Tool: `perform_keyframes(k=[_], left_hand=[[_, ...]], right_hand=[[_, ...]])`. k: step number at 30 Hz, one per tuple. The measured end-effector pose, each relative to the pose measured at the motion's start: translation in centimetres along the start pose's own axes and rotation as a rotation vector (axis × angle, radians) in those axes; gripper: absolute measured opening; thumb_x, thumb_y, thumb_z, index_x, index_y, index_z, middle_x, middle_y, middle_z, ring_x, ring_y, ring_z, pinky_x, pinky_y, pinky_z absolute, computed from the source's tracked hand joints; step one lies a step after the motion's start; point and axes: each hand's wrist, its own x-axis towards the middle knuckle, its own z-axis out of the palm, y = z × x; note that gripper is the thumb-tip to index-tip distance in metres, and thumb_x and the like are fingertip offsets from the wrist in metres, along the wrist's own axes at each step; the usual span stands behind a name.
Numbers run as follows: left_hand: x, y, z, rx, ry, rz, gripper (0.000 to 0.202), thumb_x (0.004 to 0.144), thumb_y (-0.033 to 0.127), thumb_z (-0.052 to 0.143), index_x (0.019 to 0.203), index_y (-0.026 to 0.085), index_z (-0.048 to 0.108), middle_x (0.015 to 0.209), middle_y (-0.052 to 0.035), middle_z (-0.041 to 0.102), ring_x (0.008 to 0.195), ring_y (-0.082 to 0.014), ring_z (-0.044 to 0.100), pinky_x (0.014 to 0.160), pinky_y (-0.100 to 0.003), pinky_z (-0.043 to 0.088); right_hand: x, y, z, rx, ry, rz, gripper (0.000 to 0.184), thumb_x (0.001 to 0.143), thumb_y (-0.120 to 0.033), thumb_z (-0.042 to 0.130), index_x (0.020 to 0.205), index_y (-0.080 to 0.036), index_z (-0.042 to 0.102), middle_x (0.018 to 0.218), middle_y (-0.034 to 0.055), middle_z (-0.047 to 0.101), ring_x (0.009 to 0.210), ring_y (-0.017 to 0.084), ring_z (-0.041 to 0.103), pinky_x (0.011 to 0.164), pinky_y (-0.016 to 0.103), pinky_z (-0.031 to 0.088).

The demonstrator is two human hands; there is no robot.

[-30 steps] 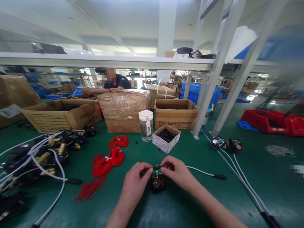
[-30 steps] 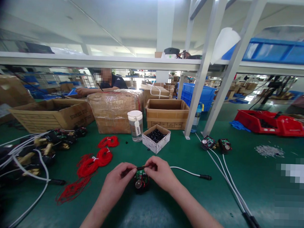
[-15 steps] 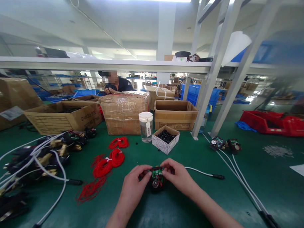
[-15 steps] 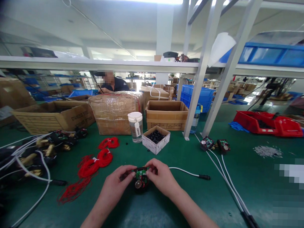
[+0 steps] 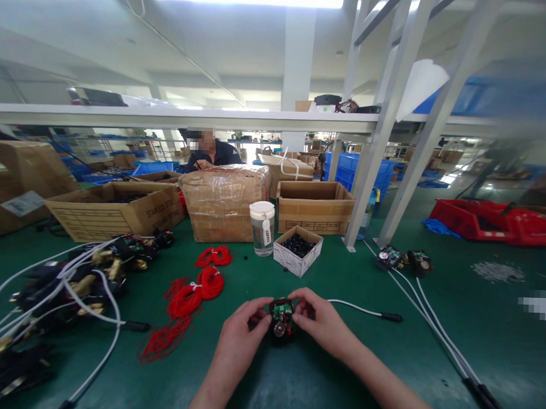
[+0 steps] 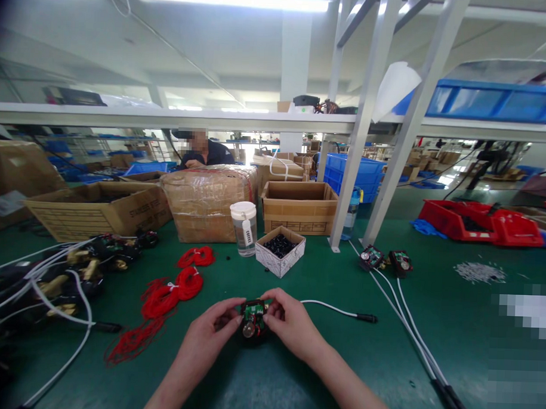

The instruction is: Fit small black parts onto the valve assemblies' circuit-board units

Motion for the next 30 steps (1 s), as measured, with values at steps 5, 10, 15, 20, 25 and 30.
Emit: perform_keyframes(k=[5, 10, 15, 20, 25, 30], left_hand=[[-0.2, -0.2, 0.2, -0.022, -0.022, -0.024, 0.042, 0.08, 0.035, 0.058, 0.118, 0.022, 0.068, 0.095, -0.0056, 0.07, 0.086, -0.0211, 0.067, 0.088, -0.039, 0.052], [-0.4, -0.1, 0.4, -0.023, -0.028, -0.032, 0.047, 0.077, 0.031, 0.057, 0.123, 0.021, 0.065, 0.095, -0.0056, 0.07, 0.085, -0.0205, 0.067, 0.085, -0.038, 0.052], [-0.8, -0.4, 0.6, -0.011, -0.039, -0.037, 0.051, 0.077, 0.028, 0.056, 0.128, 0.023, 0.063, 0.092, -0.0033, 0.069, 0.084, -0.0195, 0.067, 0.085, -0.037, 0.052], [-1.0, -0.8, 0.7, -0.037, -0.041, -0.044, 0.055, 0.077, 0.027, 0.056, 0.132, 0.024, 0.06, 0.101, -0.005, 0.07, 0.086, -0.0192, 0.069, 0.086, -0.037, 0.054], [-1.1, -0.7, 1.0, -0.097, -0.058, -0.058, 0.057, 0.078, 0.026, 0.055, 0.135, 0.023, 0.056, 0.11, -0.0066, 0.071, 0.089, -0.0193, 0.072, 0.089, -0.037, 0.056], [-1.2, -0.6, 1.4, -0.116, -0.047, -0.06, 0.059, 0.077, 0.027, 0.057, 0.135, 0.023, 0.055, 0.112, -0.0074, 0.071, 0.086, -0.0199, 0.073, 0.087, -0.038, 0.057]], right_hand=[[-0.2, 0.0, 0.4, -0.041, 0.018, -0.004, 0.039, 0.078, -0.009, 0.056, 0.114, -0.022, 0.06, 0.08, -0.0036, 0.059, 0.071, 0.012, 0.053, 0.068, 0.027, 0.042], [-0.3, -0.1, 0.5, -0.079, 0.018, 0.009, 0.044, 0.077, -0.006, 0.056, 0.117, -0.023, 0.059, 0.082, -0.0039, 0.059, 0.073, 0.012, 0.054, 0.069, 0.028, 0.043], [-0.7, 0.3, 0.8, -0.101, 0.019, 0.004, 0.05, 0.076, -0.005, 0.055, 0.122, -0.024, 0.055, 0.083, -0.0041, 0.059, 0.073, 0.013, 0.054, 0.07, 0.028, 0.044], [-1.3, 1.0, 1.1, -0.127, 0.028, -0.02, 0.057, 0.076, -0.006, 0.055, 0.129, -0.027, 0.051, 0.086, -0.0037, 0.058, 0.075, 0.013, 0.053, 0.071, 0.03, 0.044], [-1.5, 1.3, 1.5, -0.137, 0.048, -0.03, 0.06, 0.076, -0.008, 0.058, 0.132, -0.028, 0.049, 0.089, -0.0032, 0.056, 0.077, 0.014, 0.052, 0.072, 0.031, 0.044], [-1.6, 1.2, 1.9, -0.165, 0.083, -0.016, 0.06, 0.075, -0.011, 0.06, 0.132, -0.029, 0.049, 0.09, -0.0026, 0.055, 0.078, 0.015, 0.052, 0.073, 0.032, 0.045]])
